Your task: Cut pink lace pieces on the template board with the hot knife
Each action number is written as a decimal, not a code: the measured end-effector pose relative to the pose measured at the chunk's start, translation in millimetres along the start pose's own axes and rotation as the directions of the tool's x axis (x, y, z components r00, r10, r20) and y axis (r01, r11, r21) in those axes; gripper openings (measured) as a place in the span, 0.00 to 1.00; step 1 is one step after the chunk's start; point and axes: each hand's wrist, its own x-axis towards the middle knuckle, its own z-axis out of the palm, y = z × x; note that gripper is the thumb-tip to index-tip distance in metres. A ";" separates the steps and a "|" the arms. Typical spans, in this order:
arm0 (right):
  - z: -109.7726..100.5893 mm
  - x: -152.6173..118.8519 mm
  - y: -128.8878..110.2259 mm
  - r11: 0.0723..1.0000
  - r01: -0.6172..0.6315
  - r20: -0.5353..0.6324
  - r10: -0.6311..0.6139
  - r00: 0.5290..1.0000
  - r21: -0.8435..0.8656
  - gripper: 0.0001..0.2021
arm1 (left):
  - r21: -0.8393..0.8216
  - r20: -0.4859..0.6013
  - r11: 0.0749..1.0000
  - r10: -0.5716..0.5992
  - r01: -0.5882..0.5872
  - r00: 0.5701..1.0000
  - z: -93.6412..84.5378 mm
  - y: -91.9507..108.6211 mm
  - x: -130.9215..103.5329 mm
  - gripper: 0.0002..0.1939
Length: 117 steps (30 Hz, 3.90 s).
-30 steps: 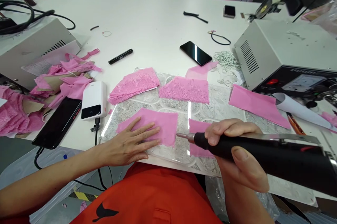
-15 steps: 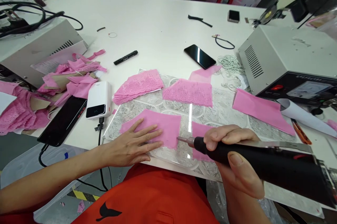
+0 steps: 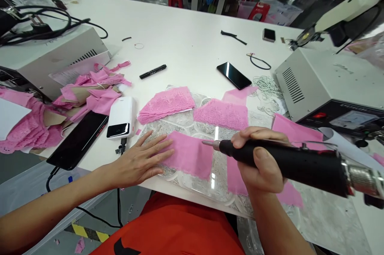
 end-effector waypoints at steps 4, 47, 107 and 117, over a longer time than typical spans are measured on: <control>6.4 0.3 8.6 1.000 0.012 0.029 -0.013 0.999 0.015 0.08 | -0.023 -0.004 1.000 -0.014 0.014 1.000 1.8 -2.0 -4.3 0.26; 59.1 5.9 27.3 0.999 0.020 0.193 -0.029 0.981 0.049 0.06 | -0.045 -0.050 0.996 -0.074 0.072 0.996 -3.1 12.1 -25.0 0.28; 87.5 -19.9 22.5 0.988 -0.116 0.392 0.068 0.917 0.099 0.06 | -0.049 -0.107 0.978 -0.207 0.203 0.972 -6.0 35.6 -61.8 0.27; 91.5 -24.0 19.2 0.990 -0.126 0.373 0.095 0.923 0.059 0.05 | -0.057 -0.131 0.978 -0.205 0.199 0.970 -4.1 35.4 -62.7 0.27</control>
